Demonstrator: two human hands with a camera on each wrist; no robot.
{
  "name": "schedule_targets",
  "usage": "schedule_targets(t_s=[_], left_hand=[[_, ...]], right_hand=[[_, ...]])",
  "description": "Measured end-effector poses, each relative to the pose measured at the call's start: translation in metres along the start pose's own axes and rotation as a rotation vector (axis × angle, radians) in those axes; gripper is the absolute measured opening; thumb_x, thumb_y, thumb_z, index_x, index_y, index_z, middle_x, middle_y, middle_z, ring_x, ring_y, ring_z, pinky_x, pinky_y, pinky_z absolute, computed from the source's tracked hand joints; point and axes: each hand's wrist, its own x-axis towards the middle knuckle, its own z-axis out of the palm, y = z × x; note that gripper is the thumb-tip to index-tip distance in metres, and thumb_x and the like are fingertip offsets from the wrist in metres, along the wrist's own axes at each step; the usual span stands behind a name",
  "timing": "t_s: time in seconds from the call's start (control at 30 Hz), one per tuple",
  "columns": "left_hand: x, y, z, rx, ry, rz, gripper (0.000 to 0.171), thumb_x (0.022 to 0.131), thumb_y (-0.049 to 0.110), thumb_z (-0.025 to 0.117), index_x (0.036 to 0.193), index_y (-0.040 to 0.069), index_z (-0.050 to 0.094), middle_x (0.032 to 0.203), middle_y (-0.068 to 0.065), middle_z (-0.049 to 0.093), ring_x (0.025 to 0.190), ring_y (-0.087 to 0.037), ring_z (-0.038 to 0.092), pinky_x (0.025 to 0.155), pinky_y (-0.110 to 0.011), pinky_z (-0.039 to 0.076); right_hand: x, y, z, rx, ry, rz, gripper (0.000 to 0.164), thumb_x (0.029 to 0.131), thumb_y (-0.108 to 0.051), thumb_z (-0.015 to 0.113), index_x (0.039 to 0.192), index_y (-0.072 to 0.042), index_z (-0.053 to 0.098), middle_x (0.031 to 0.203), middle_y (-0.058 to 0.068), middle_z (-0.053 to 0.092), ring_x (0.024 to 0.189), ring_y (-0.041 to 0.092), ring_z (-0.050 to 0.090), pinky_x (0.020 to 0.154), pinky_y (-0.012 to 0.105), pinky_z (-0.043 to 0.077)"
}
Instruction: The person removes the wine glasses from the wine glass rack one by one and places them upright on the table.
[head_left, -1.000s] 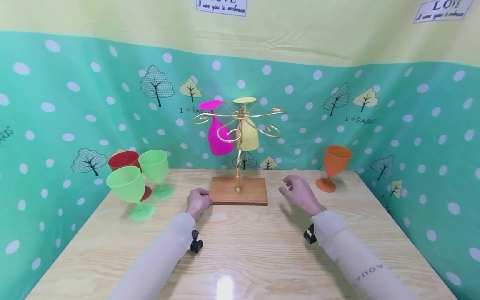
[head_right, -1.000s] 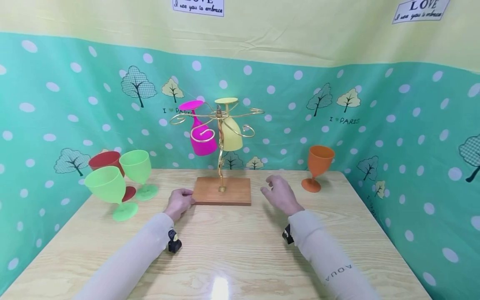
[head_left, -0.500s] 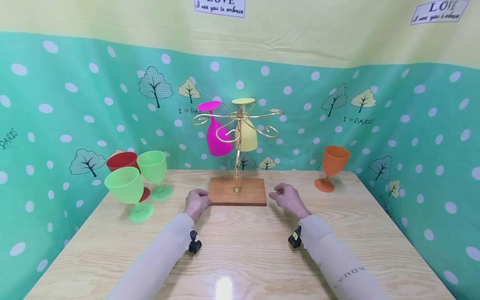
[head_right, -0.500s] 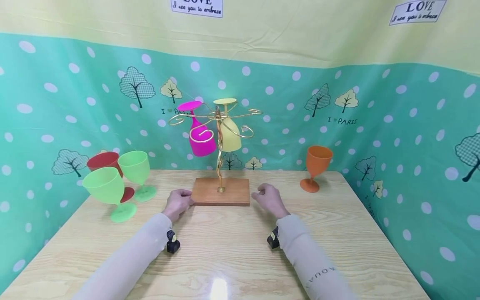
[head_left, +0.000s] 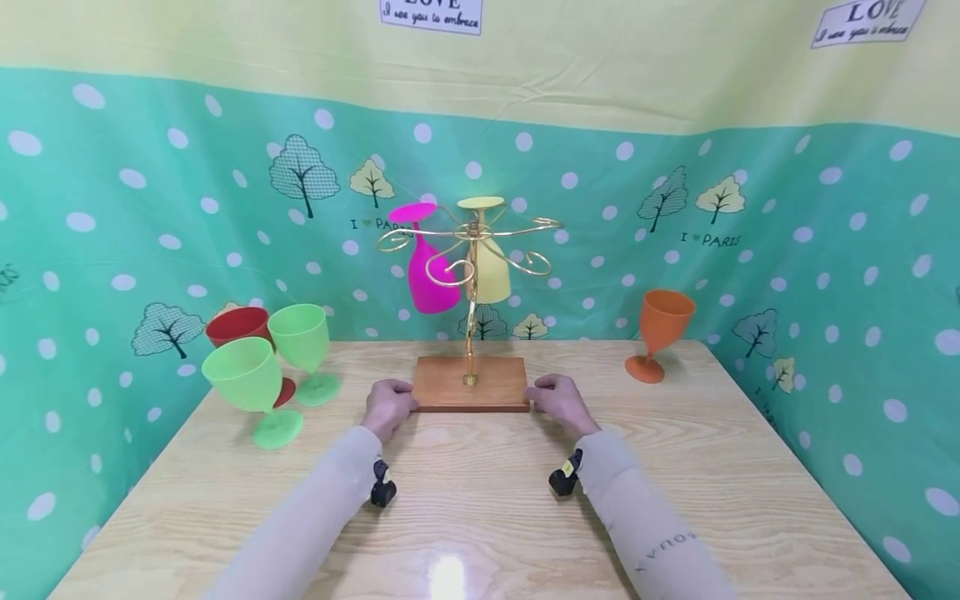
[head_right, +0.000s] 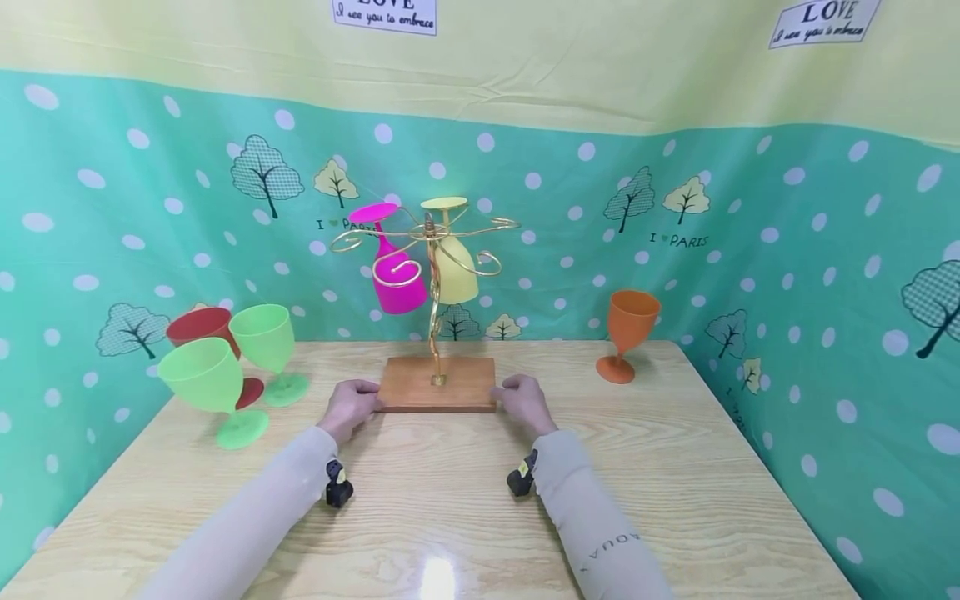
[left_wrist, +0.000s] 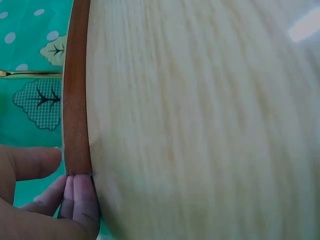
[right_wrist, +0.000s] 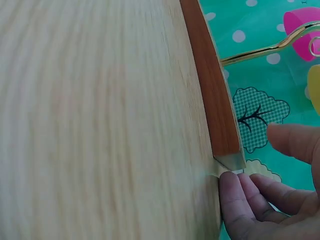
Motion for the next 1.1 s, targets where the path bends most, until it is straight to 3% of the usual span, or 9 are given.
schedule_targets(t_s=[0.13, 0.27, 0.4, 0.5, 0.67, 0.8, 0.93, 1.1], left_hand=[[0.004, 0.011, -0.009, 0.017, -0.034, -0.007, 0.035, 0.085, 0.003, 0.061, 0.119, -0.003, 0.060, 0.115, -0.020, 0.062, 0.103, -0.030, 0.058, 0.085, -0.038, 0.050], [0.009, 0.037, -0.027, 0.021, -0.061, 0.027, 0.036, 0.091, 0.010, 0.056, 0.125, -0.002, 0.056, 0.121, -0.020, 0.058, 0.108, -0.033, 0.056, 0.091, -0.042, 0.048], [0.016, 0.073, -0.048, -0.086, -0.080, 0.053, 0.041, 0.094, 0.012, 0.053, 0.134, 0.000, 0.050, 0.128, -0.020, 0.054, 0.113, -0.032, 0.053, 0.096, -0.041, 0.046], [0.021, 0.104, -0.063, -0.185, -0.049, 0.063, 0.041, 0.095, 0.012, 0.050, 0.136, 0.003, 0.048, 0.128, -0.017, 0.054, 0.113, -0.029, 0.053, 0.097, -0.038, 0.046], [0.024, 0.155, -0.078, -0.380, 0.038, 0.111, 0.033, 0.100, 0.014, 0.046, 0.132, 0.005, 0.051, 0.114, -0.011, 0.059, 0.098, -0.019, 0.059, 0.089, -0.028, 0.050], [0.027, 0.182, -0.086, -0.521, 0.062, 0.201, 0.037, 0.103, 0.021, 0.041, 0.136, 0.006, 0.046, 0.107, -0.009, 0.058, 0.091, -0.018, 0.061, 0.088, -0.030, 0.051], [0.031, 0.194, -0.095, -0.591, -0.003, 0.279, 0.045, 0.104, 0.032, 0.035, 0.144, 0.011, 0.038, 0.119, -0.012, 0.053, 0.095, -0.020, 0.060, 0.094, -0.036, 0.048], [0.035, 0.202, -0.101, -0.639, -0.153, 0.291, 0.056, 0.102, 0.047, 0.026, 0.148, 0.016, 0.034, 0.142, -0.016, 0.041, 0.115, -0.024, 0.053, 0.101, -0.039, 0.042]], right_hand=[[0.002, 0.002, 0.006, 0.044, 0.010, -0.003, 0.041, 0.086, -0.016, 0.067, 0.121, 0.001, 0.056, 0.105, 0.014, 0.063, 0.086, 0.022, 0.064, 0.078, 0.035, 0.050], [0.002, 0.002, 0.009, 0.023, 0.017, -0.027, 0.038, 0.085, -0.011, 0.065, 0.120, 0.002, 0.058, 0.102, 0.013, 0.064, 0.088, 0.023, 0.060, 0.075, 0.033, 0.050], [0.001, 0.001, 0.011, -0.017, 0.048, -0.043, 0.035, 0.085, -0.009, 0.065, 0.118, 0.002, 0.060, 0.102, 0.012, 0.063, 0.091, 0.024, 0.058, 0.074, 0.033, 0.049], [0.001, 0.002, 0.012, -0.037, 0.062, -0.050, 0.034, 0.085, -0.007, 0.065, 0.117, 0.002, 0.061, 0.100, 0.012, 0.064, 0.091, 0.024, 0.058, 0.075, 0.034, 0.049], [0.003, 0.003, 0.014, -0.059, 0.080, -0.045, 0.031, 0.085, -0.006, 0.065, 0.116, 0.001, 0.062, 0.102, 0.011, 0.064, 0.093, 0.025, 0.058, 0.078, 0.036, 0.049], [0.004, 0.003, 0.017, -0.076, 0.098, -0.033, 0.032, 0.084, -0.005, 0.067, 0.115, 0.000, 0.063, 0.109, 0.013, 0.063, 0.101, 0.026, 0.057, 0.086, 0.039, 0.048], [0.004, 0.002, 0.019, -0.088, 0.100, -0.033, 0.032, 0.084, -0.005, 0.068, 0.115, 0.000, 0.063, 0.110, 0.013, 0.063, 0.102, 0.027, 0.057, 0.087, 0.040, 0.048], [0.004, 0.001, 0.020, -0.093, 0.104, -0.048, 0.031, 0.083, -0.006, 0.068, 0.113, 0.000, 0.064, 0.111, 0.013, 0.062, 0.101, 0.027, 0.057, 0.087, 0.040, 0.047]])
